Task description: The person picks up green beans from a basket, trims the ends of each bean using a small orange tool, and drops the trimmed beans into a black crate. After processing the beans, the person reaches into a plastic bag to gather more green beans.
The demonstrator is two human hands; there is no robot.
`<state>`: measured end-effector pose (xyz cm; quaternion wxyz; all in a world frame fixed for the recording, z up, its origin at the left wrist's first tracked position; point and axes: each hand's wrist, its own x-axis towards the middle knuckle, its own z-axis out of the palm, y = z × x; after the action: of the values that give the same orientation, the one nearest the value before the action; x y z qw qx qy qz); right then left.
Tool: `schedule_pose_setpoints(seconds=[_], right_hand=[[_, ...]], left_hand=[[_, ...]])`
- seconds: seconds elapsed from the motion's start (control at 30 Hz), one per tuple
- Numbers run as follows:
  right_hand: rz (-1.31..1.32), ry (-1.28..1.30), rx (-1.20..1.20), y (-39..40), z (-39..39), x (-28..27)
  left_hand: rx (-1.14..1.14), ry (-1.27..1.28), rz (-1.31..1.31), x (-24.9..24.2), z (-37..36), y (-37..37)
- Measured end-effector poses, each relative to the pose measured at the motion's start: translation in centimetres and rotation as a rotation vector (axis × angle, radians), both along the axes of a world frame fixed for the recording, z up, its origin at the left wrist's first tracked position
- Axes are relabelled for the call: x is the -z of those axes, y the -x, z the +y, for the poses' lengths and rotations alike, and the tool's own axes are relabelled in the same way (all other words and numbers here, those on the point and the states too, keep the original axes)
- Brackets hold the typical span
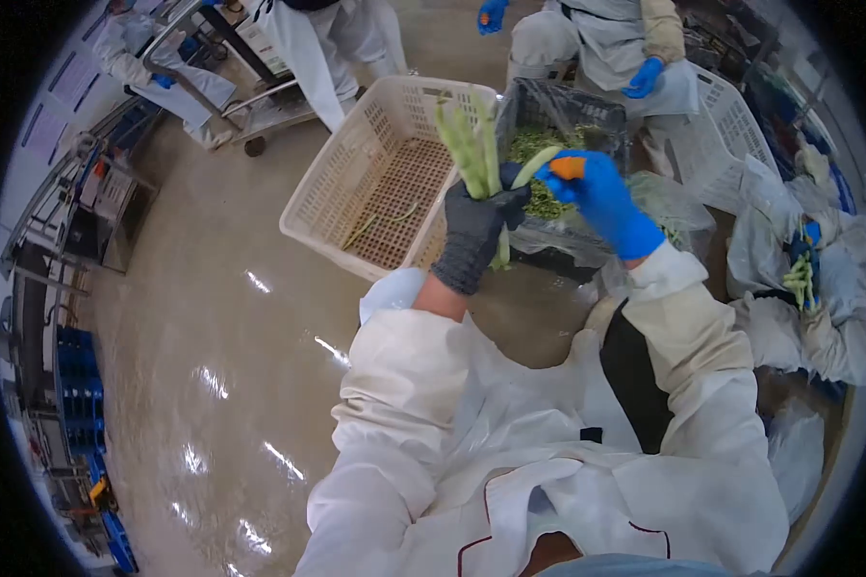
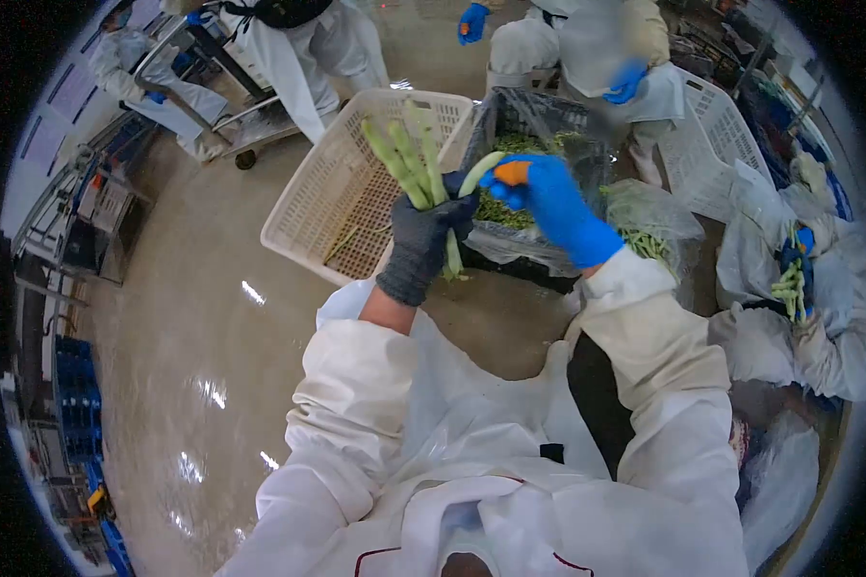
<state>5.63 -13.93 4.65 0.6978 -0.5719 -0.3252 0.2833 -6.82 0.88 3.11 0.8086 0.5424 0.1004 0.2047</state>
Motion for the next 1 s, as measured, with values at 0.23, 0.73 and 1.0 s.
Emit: schedule_pose_setpoints(seconds=[0.23,0.73,1.0], right_hand=[[-0.157,0.275,-0.055,-0.9,1.3,0.9],[-0.662,0.281,0.067,-2.7,2.5,2.4],[-0.317,0.268,-0.291,2.7,3.7,-0.4]], left_hand=[[-0.035,0.260,-0.182,-1.9,3.2,0.7],[0.007,0.461,-0.427,-1.6,8.4,3.6],[-0.047,0.430,-0.356,-1.4,7.2,2.2]])
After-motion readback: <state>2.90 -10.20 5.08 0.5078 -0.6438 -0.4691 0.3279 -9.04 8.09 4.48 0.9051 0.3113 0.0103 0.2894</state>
